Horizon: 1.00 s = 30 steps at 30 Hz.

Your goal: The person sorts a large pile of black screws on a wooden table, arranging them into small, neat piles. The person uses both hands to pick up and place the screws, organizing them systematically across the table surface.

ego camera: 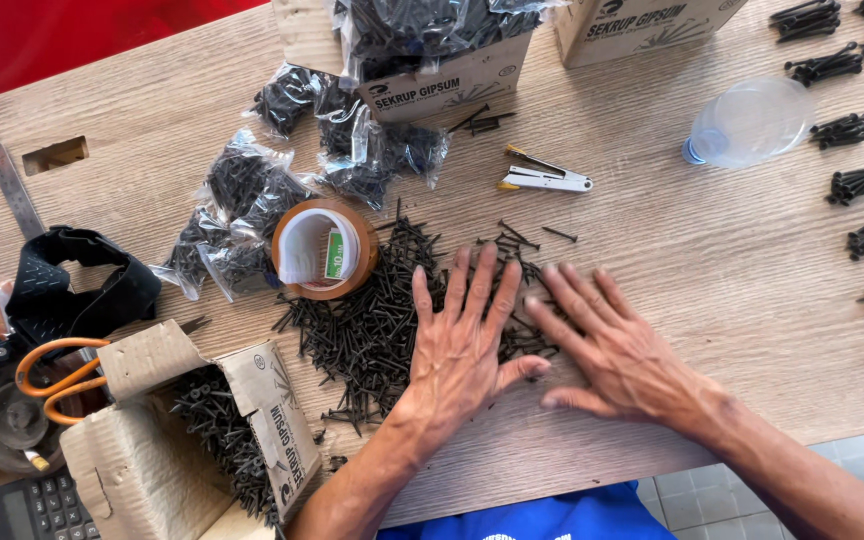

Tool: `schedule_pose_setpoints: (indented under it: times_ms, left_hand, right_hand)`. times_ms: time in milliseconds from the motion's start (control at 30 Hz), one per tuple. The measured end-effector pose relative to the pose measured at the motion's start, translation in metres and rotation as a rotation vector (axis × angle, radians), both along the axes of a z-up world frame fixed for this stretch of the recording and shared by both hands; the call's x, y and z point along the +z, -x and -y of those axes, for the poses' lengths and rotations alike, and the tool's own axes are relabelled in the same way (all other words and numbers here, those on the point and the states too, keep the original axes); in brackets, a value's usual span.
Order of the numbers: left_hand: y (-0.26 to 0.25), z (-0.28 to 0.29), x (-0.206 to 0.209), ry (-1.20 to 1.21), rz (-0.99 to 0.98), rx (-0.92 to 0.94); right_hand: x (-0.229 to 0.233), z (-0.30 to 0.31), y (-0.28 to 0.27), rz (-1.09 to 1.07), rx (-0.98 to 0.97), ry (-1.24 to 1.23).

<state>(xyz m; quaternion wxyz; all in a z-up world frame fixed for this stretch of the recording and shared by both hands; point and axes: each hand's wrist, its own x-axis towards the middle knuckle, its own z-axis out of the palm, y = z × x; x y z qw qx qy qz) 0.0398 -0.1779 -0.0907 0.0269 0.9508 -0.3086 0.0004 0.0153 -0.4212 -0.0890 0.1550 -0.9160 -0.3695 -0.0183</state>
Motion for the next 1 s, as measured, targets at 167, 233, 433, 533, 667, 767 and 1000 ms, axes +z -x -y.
schedule_pose_setpoints:
  times_ms: [167,233,433,533,667,767,1000]
  left_hand:
    - [-0.011,0.009,-0.001,0.004,-0.033,0.078]
    - [-0.013,0.012,-0.003,-0.013,-0.029,0.097]
    - [-0.012,0.011,0.000,-0.032,-0.007,0.120]
    - [-0.003,0.000,0.004,0.031,-0.040,0.027]
    - [0.015,-0.009,0.004,0.034,-0.076,-0.085]
    - [0.018,-0.006,0.007,0.028,-0.109,-0.119]
    - [-0.012,0.011,0.010,0.164,-0.170,-0.149]
  right_hand:
    - [-0.006,0.004,-0.028,0.029,-0.076,0.069]
    - [-0.006,0.000,-0.036,0.024,-0.060,0.069]
    - [-0.004,-0.012,-0.027,0.044,-0.024,0.070]
    - [0.002,-0.007,-0.016,0.058,-0.003,0.076]
    - [0.003,0.004,0.000,0.053,-0.033,0.078]
    - [0.001,0.004,0.004,0.056,-0.112,0.072]
    - [-0.003,-0.012,0.001,0.066,-0.089,0.129]
